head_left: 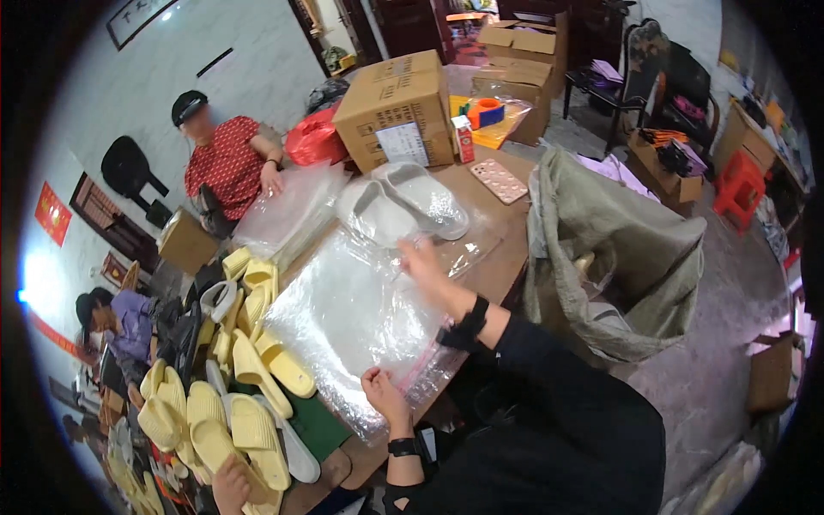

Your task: Inspecting pairs of sandals for quality, placing them into plastic bags, and preparing them for shipment.

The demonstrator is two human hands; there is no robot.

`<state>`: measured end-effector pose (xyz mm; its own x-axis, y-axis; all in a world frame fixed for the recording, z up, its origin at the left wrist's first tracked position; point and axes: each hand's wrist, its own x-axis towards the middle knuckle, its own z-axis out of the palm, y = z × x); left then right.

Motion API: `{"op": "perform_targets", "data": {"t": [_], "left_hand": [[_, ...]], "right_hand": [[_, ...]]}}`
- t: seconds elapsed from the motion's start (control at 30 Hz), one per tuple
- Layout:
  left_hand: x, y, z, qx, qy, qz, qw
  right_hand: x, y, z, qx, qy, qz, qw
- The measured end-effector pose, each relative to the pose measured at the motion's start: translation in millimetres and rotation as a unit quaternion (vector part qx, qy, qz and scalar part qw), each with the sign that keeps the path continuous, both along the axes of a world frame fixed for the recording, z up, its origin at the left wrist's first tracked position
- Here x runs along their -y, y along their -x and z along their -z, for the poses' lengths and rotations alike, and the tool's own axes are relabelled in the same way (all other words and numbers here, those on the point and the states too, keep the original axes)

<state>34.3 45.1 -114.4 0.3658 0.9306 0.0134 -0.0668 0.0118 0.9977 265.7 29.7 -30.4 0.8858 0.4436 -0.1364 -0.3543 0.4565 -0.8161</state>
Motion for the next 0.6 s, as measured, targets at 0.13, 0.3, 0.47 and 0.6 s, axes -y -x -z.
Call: {"op": "perform_targets", "data": {"t": [0.13, 0.3, 0.47, 0.6], "left_hand": [[3.6, -0.2, 0.9, -0.024, -0.022, -0.008, 0.999], [-4.0, 7.5, 13.7, 0.011, 0.062, 0.048, 0.997], [-2.5, -0.7, -4.5, -0.01, 0.143, 0.03, 0.989], [-1.9, -5.4, -6.5, -0.002, 0.087, 0.002, 0.996]], "right_hand": [[38.6, 51.3, 5.8, 0.166, 0.124, -0.095, 0.974], [116.5, 46.0, -130.2, 0.309, -0.071, -0.149, 0.937], [151.1, 89.1, -222.8, 0.411, -0.423, -0.333, 0.736], [121.6, 102.3, -246.2, 0.594, -0.511, -0.19, 0.592]]}}
